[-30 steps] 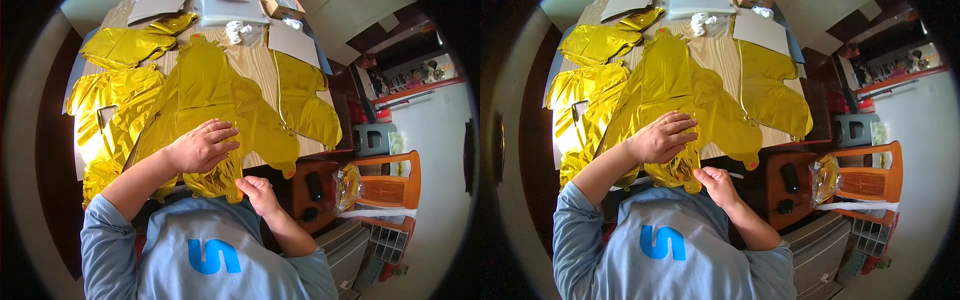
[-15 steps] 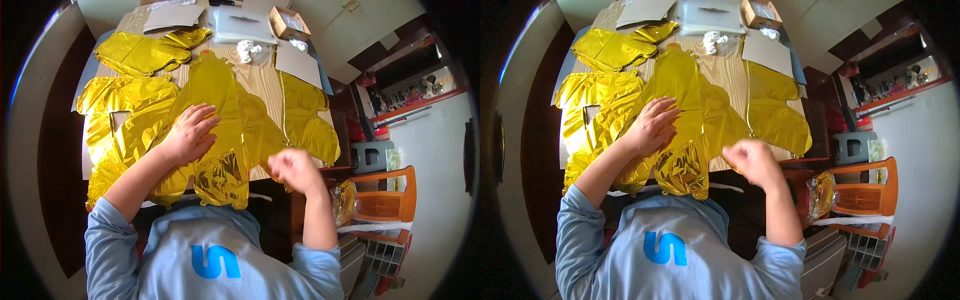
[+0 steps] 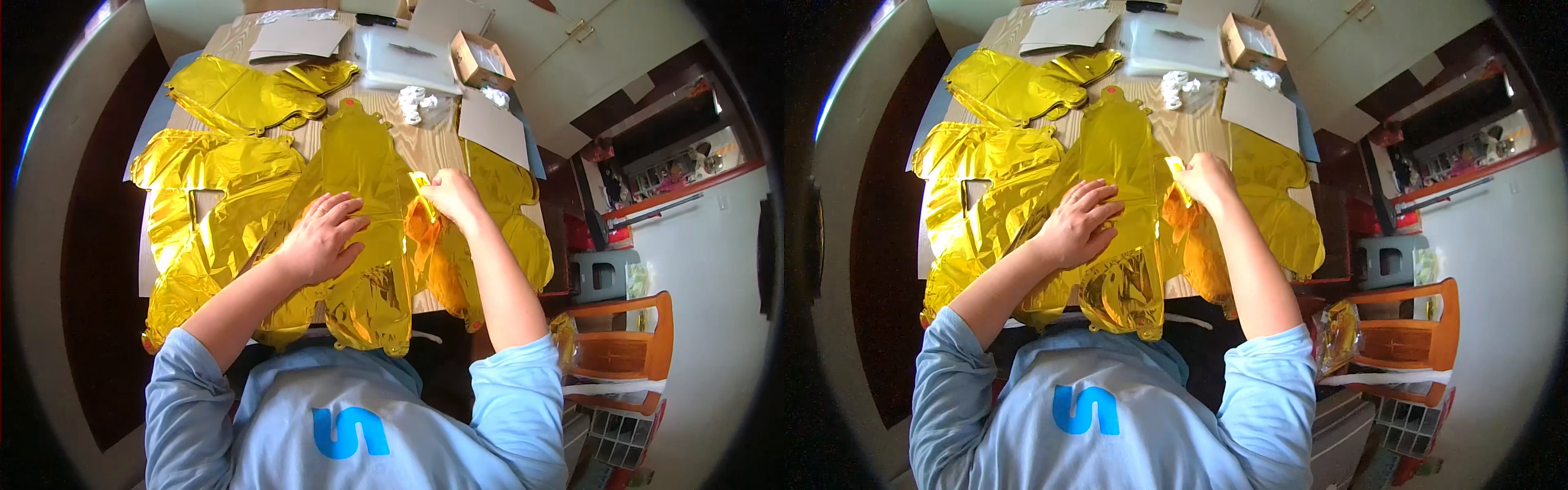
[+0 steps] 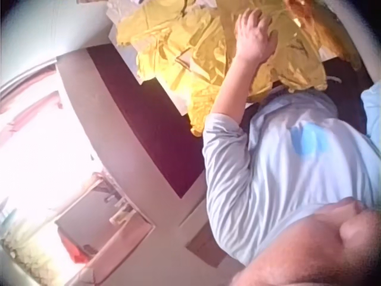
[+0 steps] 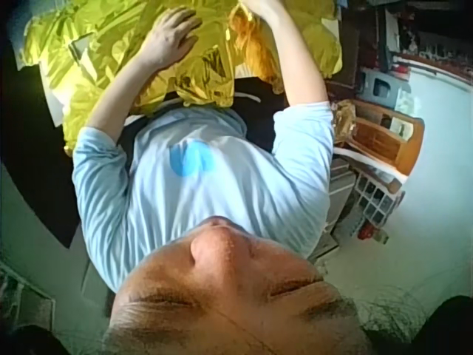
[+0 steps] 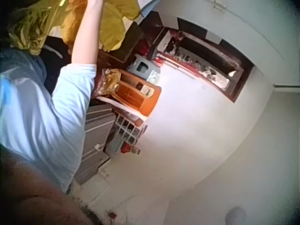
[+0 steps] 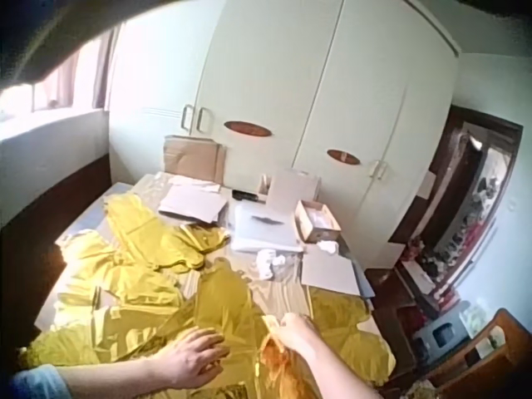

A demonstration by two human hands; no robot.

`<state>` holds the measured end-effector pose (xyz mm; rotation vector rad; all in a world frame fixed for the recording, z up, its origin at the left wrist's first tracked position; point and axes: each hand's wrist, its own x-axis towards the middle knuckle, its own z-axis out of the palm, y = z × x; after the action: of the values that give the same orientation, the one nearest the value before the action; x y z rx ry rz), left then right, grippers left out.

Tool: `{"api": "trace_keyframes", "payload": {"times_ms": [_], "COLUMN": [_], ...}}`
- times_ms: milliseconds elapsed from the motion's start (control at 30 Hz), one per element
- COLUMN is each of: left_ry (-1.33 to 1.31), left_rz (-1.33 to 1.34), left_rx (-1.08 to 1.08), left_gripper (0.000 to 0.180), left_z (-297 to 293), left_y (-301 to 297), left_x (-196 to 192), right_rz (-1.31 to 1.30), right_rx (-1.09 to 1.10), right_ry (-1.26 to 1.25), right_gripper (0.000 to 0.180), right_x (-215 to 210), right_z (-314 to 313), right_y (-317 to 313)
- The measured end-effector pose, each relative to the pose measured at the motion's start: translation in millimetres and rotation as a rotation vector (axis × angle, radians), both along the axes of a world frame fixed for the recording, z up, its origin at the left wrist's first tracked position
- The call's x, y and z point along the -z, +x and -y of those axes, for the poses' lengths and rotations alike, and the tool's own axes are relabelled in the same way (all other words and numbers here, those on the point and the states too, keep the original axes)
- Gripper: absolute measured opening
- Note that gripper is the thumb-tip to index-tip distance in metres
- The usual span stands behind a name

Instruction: Folding and preparing gold-colored foil letter balloons for packaging.

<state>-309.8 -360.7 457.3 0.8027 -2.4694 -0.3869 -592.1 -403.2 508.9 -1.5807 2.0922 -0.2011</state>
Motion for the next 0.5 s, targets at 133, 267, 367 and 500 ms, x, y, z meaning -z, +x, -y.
{"api": "trace_keyframes", "payload": {"times_ms": [133, 267, 367, 500], "left_ry": [0.011, 0.05, 0.038, 0.032], "left_rz": [0.005, 0.012, -0.009, -0.005], "left_rx": [-0.017, -0.025, -0.017, -0.011], "left_gripper": [0.046, 0.046, 0.047, 0.046], "left_z": [-1.2, -2.0, -1.3, -0.5], "left_y": [0.4, 2.2, 0.9, -0.9], "left_x": [-1.2, -4.5, -1.5, -1.1], "right_rz": [0.516, 0.996, 0.533, 0.043], "right_rx": [-0.061, -0.128, -0.178, -0.577], "right_ry": [-0.272, -0.274, -0.419, -0.761], "right_gripper": [0.019, 0.017, 0.02, 0.033], "right_x": [12.1, 9.7, 31.4, 53.4], "right_z": [-15.3, -25.2, -28.7, -32.4], "right_y": [13.1, 22.1, 4.5, -3.1]}}
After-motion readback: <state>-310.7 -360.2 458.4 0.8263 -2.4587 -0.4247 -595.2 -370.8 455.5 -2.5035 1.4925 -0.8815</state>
